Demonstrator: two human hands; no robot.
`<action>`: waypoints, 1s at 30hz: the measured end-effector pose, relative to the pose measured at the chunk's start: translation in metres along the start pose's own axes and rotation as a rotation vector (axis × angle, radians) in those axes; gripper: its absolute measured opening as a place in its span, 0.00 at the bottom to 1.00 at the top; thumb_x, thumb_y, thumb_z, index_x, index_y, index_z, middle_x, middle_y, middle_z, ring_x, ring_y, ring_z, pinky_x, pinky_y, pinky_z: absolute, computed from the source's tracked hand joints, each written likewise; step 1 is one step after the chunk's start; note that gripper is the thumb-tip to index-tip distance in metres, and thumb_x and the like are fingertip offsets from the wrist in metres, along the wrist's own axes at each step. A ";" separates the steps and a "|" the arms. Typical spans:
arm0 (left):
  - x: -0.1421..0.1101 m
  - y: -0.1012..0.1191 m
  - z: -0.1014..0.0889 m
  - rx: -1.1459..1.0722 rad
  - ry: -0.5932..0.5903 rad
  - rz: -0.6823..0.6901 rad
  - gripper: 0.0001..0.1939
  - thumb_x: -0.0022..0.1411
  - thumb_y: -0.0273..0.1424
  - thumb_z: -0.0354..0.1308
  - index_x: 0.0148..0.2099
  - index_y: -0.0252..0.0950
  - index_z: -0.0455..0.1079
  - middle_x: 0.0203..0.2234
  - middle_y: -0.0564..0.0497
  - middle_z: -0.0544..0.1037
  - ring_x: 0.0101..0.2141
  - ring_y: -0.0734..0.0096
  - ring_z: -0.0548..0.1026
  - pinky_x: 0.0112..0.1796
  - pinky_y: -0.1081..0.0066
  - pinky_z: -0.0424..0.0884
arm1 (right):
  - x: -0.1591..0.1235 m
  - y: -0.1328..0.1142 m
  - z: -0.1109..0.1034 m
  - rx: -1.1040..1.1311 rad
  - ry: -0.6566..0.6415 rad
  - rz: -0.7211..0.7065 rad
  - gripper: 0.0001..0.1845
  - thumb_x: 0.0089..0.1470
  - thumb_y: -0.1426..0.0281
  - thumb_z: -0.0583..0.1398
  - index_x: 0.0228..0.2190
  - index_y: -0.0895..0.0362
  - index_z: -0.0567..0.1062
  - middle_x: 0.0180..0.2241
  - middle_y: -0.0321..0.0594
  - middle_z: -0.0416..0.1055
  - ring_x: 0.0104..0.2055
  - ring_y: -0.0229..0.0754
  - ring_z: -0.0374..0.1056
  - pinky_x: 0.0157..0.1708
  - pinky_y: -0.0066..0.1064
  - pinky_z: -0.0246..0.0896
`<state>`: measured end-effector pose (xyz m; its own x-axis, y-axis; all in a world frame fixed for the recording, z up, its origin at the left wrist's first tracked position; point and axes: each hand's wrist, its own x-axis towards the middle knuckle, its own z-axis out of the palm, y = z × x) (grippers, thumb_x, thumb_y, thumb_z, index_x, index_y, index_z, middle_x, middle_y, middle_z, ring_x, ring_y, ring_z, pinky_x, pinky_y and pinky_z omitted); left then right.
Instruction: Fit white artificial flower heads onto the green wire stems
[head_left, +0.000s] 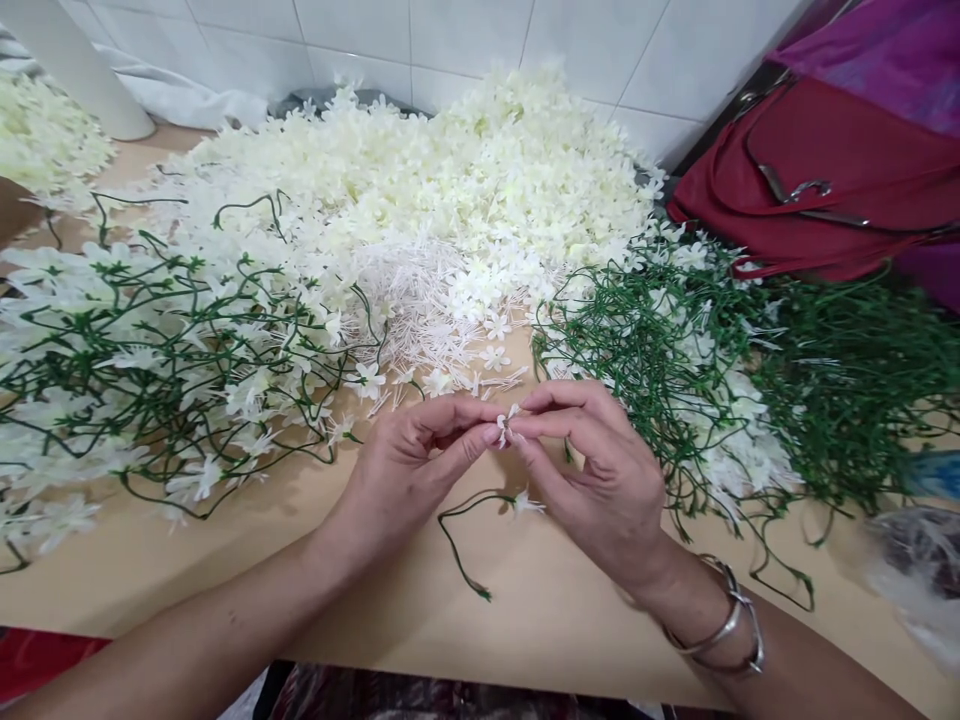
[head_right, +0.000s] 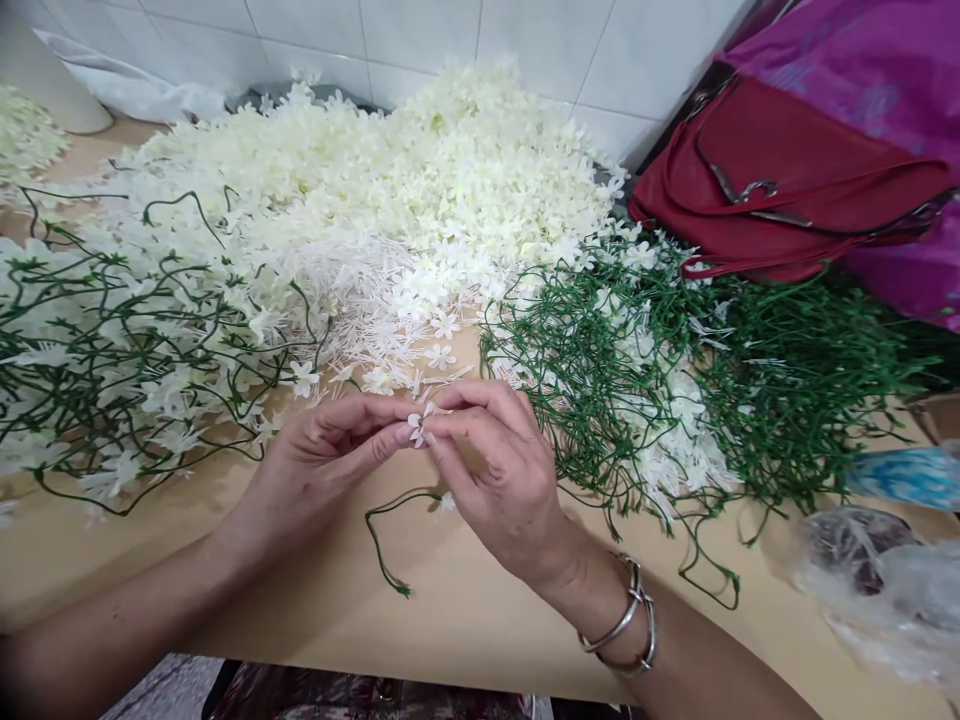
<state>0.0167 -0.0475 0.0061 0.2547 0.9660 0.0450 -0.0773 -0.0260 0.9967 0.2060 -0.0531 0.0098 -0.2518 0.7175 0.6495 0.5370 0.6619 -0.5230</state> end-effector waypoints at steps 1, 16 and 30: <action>0.000 0.000 0.001 0.010 0.000 0.007 0.07 0.67 0.29 0.65 0.45 0.40 0.83 0.36 0.52 0.87 0.36 0.74 0.81 0.40 0.77 0.76 | 0.000 0.000 0.000 -0.020 -0.004 -0.021 0.08 0.60 0.80 0.65 0.37 0.55 0.78 0.40 0.43 0.77 0.44 0.44 0.75 0.45 0.40 0.71; -0.004 0.000 0.000 -0.042 -0.195 0.014 0.12 0.72 0.30 0.60 0.56 0.42 0.77 0.51 0.49 0.84 0.53 0.68 0.81 0.55 0.69 0.75 | -0.001 0.002 0.000 0.151 -0.015 0.170 0.09 0.62 0.79 0.63 0.35 0.52 0.77 0.40 0.41 0.81 0.46 0.44 0.78 0.49 0.42 0.73; -0.009 0.012 -0.012 0.334 0.072 0.305 0.08 0.74 0.33 0.56 0.53 0.40 0.67 0.44 0.47 0.79 0.41 0.67 0.77 0.45 0.67 0.73 | 0.009 0.017 -0.004 0.609 0.086 0.342 0.08 0.55 0.77 0.69 0.30 0.53 0.78 0.33 0.35 0.79 0.41 0.40 0.78 0.47 0.37 0.76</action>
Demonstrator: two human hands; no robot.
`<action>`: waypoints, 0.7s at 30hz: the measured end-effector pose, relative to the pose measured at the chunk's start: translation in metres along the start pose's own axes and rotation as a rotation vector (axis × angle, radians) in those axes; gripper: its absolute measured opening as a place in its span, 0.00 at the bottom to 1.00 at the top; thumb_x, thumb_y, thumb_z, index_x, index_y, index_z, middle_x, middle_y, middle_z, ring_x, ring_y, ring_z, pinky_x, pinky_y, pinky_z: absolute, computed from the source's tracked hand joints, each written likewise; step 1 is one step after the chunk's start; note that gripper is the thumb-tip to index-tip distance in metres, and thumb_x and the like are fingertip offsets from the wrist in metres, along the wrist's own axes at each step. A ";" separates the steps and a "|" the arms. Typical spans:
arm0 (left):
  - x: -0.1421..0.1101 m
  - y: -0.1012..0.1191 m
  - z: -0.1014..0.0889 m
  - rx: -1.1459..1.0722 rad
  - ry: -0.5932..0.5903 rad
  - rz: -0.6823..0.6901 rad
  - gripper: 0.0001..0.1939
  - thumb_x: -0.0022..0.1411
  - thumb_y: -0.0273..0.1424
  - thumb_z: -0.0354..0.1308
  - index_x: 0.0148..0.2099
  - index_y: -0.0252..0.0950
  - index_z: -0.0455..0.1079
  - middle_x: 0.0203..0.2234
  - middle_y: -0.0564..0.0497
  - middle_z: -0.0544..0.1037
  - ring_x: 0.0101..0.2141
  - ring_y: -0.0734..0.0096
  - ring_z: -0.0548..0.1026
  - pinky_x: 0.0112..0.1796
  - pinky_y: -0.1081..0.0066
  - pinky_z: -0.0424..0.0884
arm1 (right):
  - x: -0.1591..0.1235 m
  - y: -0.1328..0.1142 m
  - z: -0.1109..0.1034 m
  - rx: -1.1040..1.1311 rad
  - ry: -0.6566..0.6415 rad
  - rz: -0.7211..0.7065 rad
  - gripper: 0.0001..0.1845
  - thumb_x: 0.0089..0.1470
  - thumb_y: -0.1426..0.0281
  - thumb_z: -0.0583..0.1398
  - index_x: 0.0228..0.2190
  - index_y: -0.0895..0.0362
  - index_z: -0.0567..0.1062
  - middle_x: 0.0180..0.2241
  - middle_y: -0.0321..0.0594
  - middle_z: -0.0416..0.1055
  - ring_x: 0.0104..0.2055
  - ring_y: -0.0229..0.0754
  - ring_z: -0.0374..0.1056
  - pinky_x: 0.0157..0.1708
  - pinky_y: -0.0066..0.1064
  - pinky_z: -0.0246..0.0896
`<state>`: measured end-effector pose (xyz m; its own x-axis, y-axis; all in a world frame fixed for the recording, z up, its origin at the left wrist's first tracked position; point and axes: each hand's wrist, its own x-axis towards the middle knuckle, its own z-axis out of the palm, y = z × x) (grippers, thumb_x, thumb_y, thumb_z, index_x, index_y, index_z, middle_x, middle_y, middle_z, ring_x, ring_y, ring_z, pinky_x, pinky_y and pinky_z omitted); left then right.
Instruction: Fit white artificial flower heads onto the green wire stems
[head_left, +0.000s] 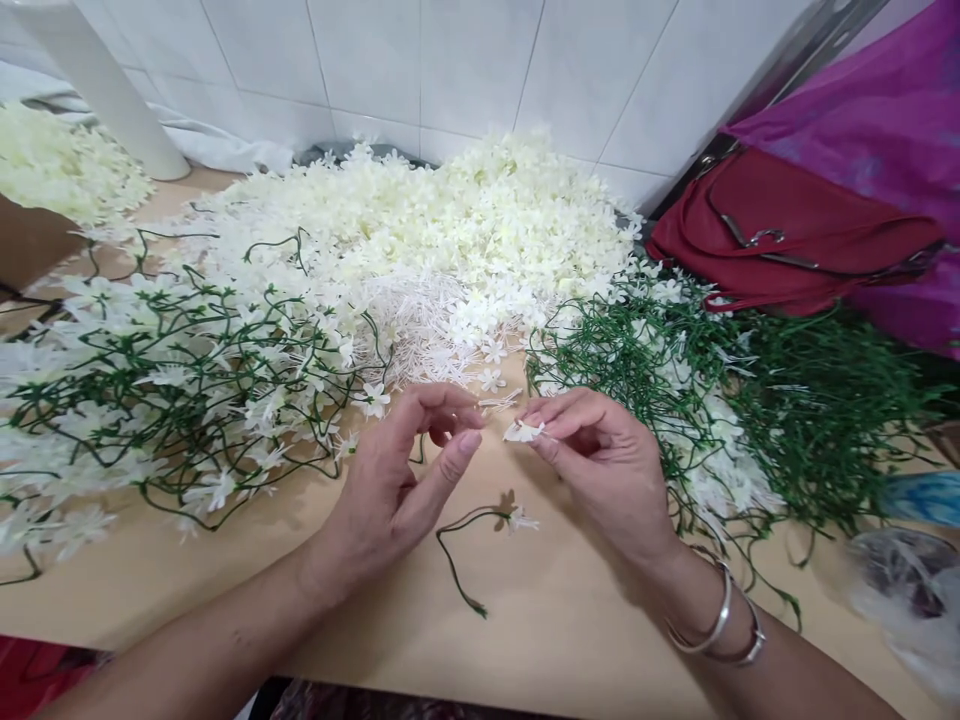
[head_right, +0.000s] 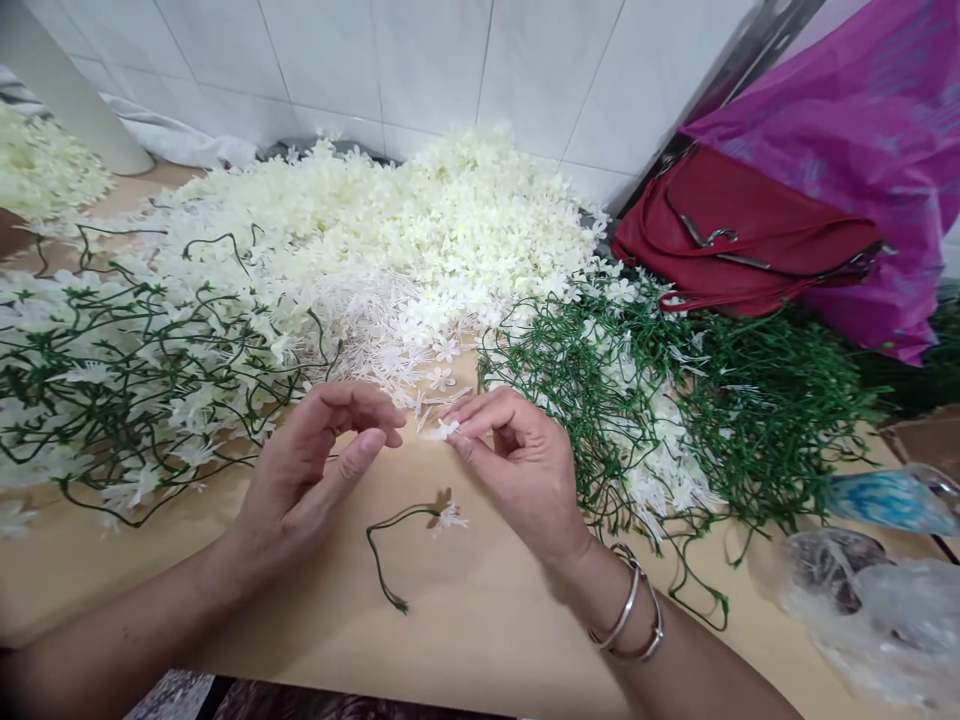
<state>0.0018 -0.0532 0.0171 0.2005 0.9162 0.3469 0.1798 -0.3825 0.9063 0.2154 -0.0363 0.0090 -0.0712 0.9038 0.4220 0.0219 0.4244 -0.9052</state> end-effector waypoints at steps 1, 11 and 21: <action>0.002 0.004 -0.004 0.059 -0.026 0.049 0.06 0.74 0.32 0.57 0.50 0.40 0.69 0.41 0.48 0.79 0.39 0.68 0.77 0.43 0.68 0.72 | 0.000 0.001 -0.001 -0.007 0.012 0.027 0.08 0.54 0.76 0.70 0.31 0.53 0.78 0.34 0.35 0.79 0.40 0.39 0.78 0.45 0.34 0.75; -0.033 0.006 -0.013 0.424 -0.829 0.286 0.03 0.71 0.28 0.60 0.43 0.39 0.74 0.39 0.50 0.82 0.40 0.65 0.77 0.47 0.64 0.64 | 0.004 0.009 -0.010 -0.168 0.018 0.054 0.04 0.53 0.72 0.70 0.32 0.54 0.81 0.31 0.35 0.78 0.33 0.38 0.71 0.37 0.32 0.67; -0.036 0.000 0.005 -0.279 -0.305 -0.353 0.08 0.74 0.37 0.57 0.45 0.38 0.71 0.30 0.51 0.81 0.32 0.71 0.80 0.37 0.72 0.74 | -0.001 0.004 -0.004 0.030 -0.165 0.226 0.10 0.50 0.64 0.75 0.30 0.53 0.80 0.32 0.36 0.80 0.35 0.39 0.75 0.38 0.32 0.72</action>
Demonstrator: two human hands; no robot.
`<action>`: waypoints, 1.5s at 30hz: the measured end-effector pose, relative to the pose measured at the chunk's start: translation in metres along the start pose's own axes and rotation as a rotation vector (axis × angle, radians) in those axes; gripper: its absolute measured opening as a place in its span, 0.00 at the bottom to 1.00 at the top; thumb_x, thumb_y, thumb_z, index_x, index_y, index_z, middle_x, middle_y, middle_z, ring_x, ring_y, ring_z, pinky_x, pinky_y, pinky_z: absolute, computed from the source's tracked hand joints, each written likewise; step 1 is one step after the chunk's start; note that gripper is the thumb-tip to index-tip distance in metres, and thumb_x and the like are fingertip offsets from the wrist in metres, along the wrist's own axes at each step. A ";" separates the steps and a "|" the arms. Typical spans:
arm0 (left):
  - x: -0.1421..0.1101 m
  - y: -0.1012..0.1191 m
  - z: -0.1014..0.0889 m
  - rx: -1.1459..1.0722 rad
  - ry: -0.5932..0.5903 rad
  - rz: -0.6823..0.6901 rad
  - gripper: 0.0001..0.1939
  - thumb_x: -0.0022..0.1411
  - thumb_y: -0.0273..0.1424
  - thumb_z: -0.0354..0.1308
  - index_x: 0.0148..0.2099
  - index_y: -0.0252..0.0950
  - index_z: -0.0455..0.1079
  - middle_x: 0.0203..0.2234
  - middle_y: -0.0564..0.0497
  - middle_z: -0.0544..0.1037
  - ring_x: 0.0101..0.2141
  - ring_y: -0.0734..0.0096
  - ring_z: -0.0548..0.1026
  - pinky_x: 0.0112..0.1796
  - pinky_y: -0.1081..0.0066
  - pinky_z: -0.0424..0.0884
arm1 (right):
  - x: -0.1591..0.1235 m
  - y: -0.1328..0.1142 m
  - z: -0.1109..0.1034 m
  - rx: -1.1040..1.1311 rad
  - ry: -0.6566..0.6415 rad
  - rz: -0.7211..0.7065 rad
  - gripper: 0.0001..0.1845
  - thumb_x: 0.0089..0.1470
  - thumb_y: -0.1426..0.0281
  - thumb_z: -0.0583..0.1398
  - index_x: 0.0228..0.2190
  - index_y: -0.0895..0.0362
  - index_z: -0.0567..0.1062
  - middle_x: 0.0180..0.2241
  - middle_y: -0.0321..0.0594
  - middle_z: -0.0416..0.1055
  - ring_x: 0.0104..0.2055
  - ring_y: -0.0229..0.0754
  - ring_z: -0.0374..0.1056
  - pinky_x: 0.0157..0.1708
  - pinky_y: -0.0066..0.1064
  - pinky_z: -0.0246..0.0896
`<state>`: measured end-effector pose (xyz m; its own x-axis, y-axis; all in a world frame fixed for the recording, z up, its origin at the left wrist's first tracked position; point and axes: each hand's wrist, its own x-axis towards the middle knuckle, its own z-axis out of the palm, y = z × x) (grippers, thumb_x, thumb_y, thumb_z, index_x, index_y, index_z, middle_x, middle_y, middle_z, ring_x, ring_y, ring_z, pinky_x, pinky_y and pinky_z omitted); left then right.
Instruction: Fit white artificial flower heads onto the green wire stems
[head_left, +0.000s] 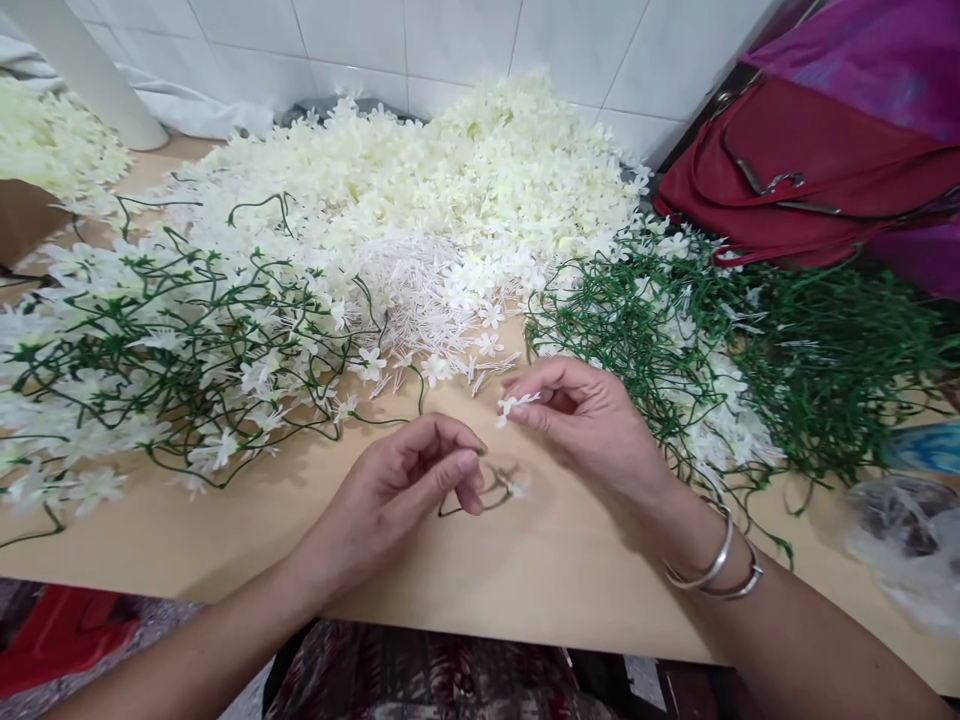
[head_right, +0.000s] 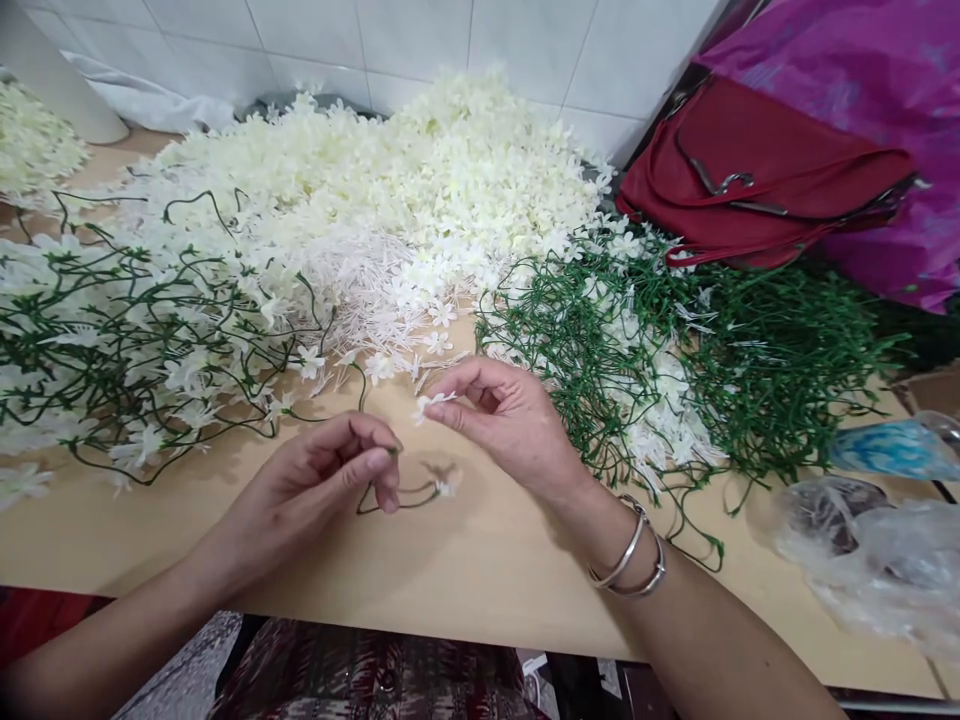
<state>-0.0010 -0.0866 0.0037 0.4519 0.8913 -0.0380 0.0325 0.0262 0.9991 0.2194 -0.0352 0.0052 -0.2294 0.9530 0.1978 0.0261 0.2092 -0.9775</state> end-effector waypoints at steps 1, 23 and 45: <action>0.001 0.000 0.001 -0.076 0.050 -0.049 0.09 0.74 0.38 0.57 0.45 0.37 0.71 0.29 0.52 0.80 0.30 0.71 0.80 0.36 0.73 0.74 | -0.001 0.000 0.001 0.013 -0.066 0.032 0.10 0.50 0.63 0.74 0.30 0.53 0.81 0.31 0.36 0.80 0.34 0.39 0.75 0.37 0.31 0.72; 0.001 -0.008 0.005 -0.125 0.163 -0.099 0.10 0.71 0.37 0.61 0.41 0.35 0.72 0.26 0.53 0.82 0.29 0.73 0.81 0.36 0.74 0.77 | -0.006 -0.005 0.011 -0.039 -0.270 0.125 0.09 0.58 0.62 0.70 0.30 0.54 0.81 0.30 0.37 0.78 0.32 0.37 0.73 0.33 0.29 0.69; -0.002 -0.019 0.013 0.075 0.280 -0.021 0.11 0.71 0.36 0.60 0.51 0.37 0.73 0.41 0.49 0.87 0.40 0.69 0.86 0.42 0.74 0.79 | -0.003 0.003 0.010 0.011 -0.231 0.233 0.11 0.55 0.61 0.71 0.31 0.56 0.81 0.30 0.38 0.76 0.32 0.38 0.70 0.34 0.30 0.65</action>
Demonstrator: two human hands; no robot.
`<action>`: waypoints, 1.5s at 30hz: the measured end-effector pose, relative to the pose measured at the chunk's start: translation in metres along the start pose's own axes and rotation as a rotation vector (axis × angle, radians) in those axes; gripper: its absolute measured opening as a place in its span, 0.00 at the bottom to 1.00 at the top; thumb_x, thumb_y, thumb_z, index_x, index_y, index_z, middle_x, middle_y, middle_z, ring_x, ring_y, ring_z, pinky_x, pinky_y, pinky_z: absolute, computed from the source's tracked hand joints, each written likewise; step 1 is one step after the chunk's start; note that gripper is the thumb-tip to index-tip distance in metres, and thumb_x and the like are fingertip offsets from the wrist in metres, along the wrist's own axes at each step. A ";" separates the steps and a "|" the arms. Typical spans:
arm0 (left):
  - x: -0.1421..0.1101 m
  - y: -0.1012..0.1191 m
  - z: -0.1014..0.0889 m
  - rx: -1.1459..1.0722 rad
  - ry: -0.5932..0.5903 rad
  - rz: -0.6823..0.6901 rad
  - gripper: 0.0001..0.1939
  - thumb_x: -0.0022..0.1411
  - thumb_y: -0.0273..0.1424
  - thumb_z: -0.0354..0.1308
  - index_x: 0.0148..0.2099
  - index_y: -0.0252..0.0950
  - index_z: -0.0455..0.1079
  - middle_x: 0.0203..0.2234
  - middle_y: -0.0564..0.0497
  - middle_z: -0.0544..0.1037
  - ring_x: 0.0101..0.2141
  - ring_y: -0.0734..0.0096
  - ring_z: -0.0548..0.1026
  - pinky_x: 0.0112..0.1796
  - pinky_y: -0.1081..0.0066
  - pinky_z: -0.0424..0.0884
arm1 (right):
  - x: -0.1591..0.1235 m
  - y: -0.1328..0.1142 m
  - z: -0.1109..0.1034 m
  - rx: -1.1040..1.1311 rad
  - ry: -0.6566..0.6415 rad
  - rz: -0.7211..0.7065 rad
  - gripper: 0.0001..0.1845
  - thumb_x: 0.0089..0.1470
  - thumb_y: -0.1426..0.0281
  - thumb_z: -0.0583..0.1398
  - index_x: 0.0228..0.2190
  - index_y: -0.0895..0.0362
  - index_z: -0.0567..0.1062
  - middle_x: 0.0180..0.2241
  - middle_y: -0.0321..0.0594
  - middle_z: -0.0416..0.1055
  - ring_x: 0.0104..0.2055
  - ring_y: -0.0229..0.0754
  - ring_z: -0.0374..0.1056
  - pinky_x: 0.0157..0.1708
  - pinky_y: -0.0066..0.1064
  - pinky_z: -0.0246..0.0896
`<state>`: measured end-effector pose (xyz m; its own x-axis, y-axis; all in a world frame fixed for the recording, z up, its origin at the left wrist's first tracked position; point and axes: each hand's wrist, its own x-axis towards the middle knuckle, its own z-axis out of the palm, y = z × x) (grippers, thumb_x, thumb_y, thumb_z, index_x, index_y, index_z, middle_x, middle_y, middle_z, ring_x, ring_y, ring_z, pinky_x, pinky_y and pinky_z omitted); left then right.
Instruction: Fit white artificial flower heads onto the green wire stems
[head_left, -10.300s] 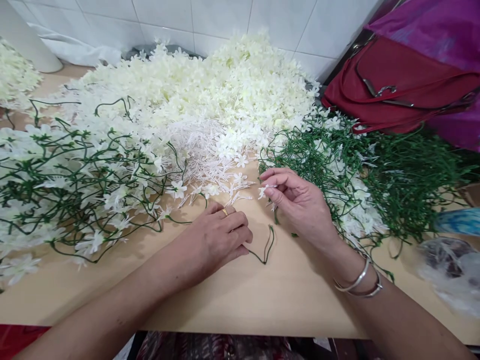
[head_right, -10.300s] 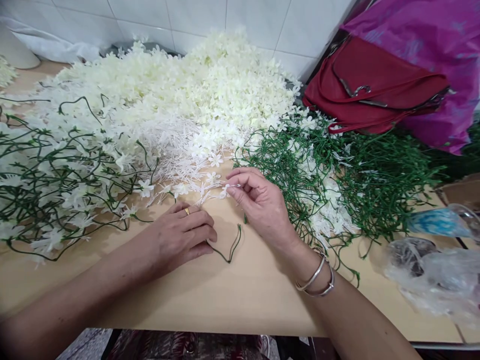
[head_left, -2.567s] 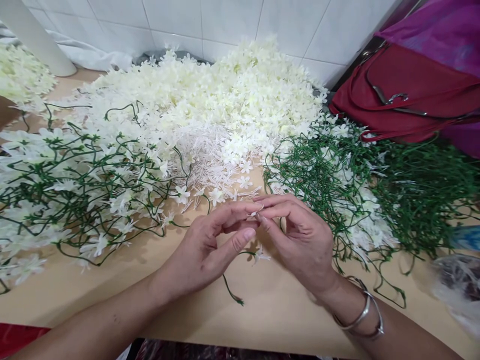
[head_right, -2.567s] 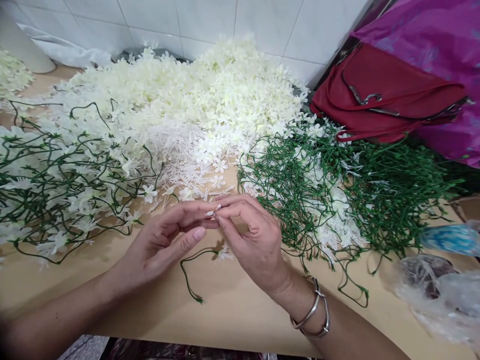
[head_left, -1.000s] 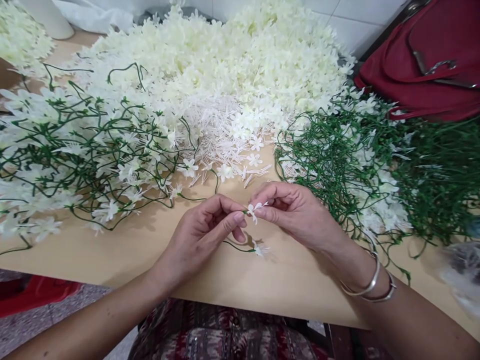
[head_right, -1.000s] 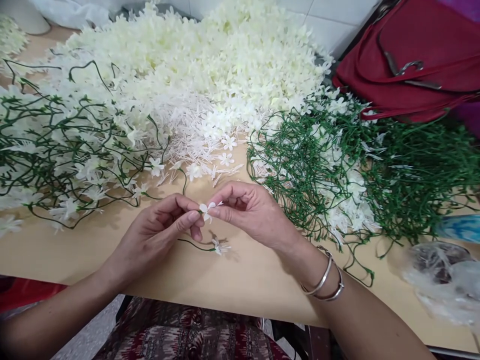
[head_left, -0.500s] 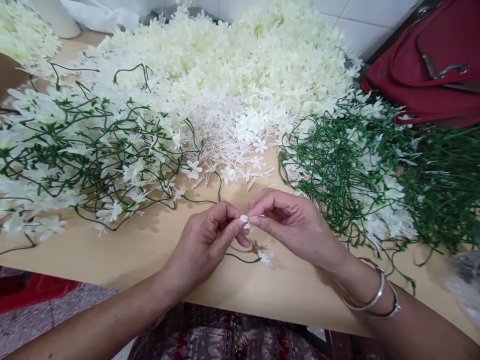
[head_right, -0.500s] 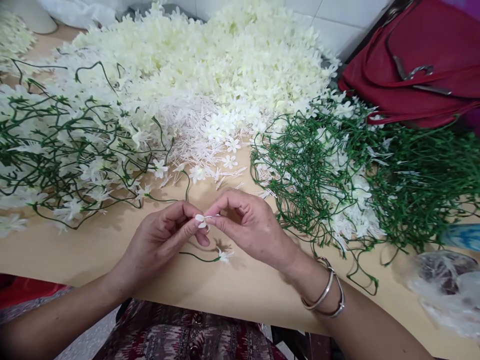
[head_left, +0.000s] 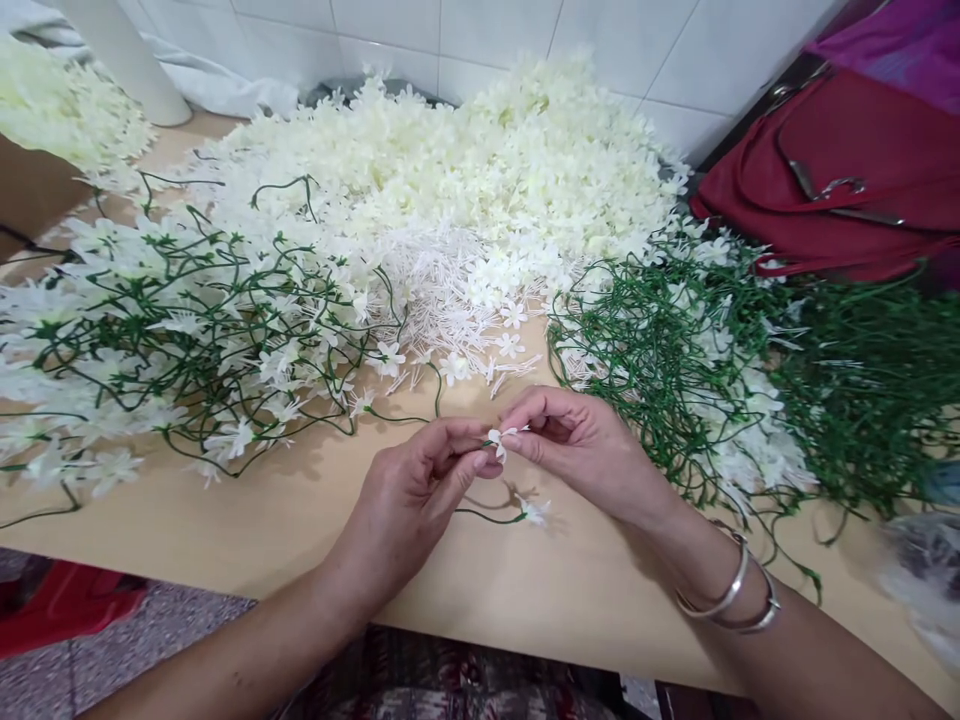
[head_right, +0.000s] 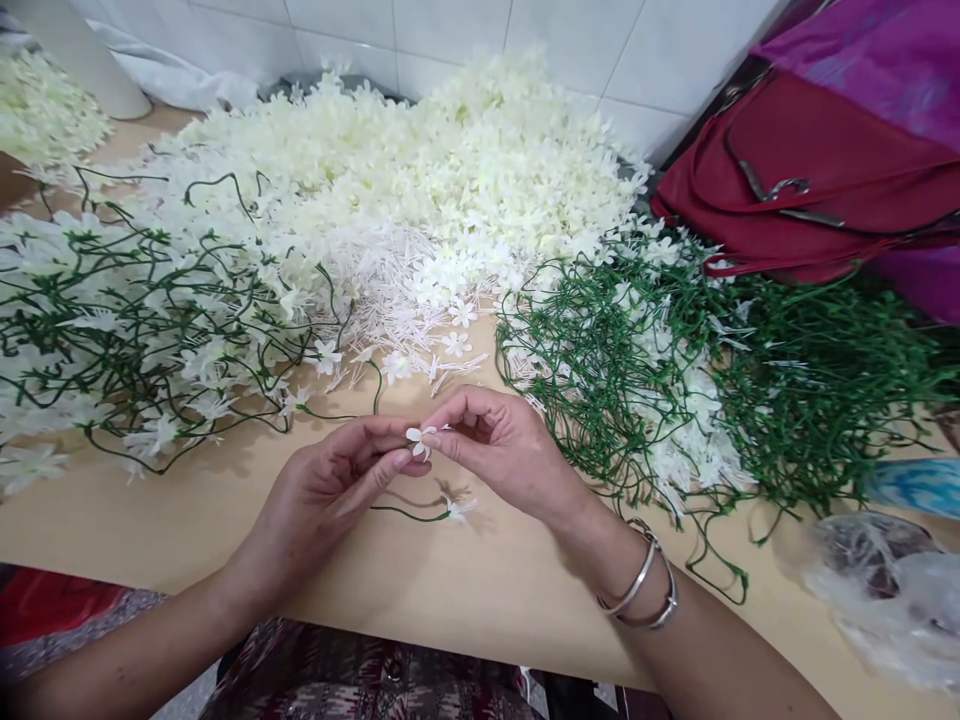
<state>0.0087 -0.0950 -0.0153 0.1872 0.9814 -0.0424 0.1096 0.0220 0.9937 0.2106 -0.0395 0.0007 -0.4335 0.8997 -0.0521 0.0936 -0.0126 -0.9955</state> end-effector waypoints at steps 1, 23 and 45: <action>0.000 0.000 0.000 0.007 0.008 -0.018 0.10 0.70 0.36 0.61 0.50 0.37 0.74 0.39 0.49 0.87 0.40 0.69 0.86 0.41 0.74 0.79 | 0.000 0.000 0.000 -0.004 -0.006 0.000 0.10 0.55 0.62 0.71 0.31 0.56 0.81 0.30 0.38 0.76 0.32 0.38 0.70 0.34 0.30 0.65; -0.006 0.005 0.000 0.252 0.033 0.084 0.04 0.73 0.29 0.57 0.42 0.38 0.72 0.31 0.57 0.86 0.32 0.79 0.83 0.34 0.81 0.72 | -0.003 -0.001 0.005 -0.016 -0.050 0.010 0.11 0.57 0.62 0.70 0.30 0.56 0.79 0.31 0.38 0.76 0.33 0.37 0.71 0.35 0.30 0.68; -0.003 0.004 0.001 0.193 -0.016 0.074 0.05 0.72 0.29 0.57 0.40 0.38 0.71 0.29 0.55 0.84 0.31 0.74 0.82 0.33 0.77 0.73 | 0.003 -0.002 -0.004 -0.049 -0.138 0.046 0.14 0.55 0.58 0.72 0.29 0.55 0.82 0.30 0.39 0.77 0.33 0.38 0.71 0.34 0.31 0.68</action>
<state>0.0098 -0.0979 -0.0116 0.2167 0.9759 0.0267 0.2800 -0.0883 0.9559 0.2126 -0.0349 0.0031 -0.5465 0.8300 -0.1117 0.1585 -0.0285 -0.9869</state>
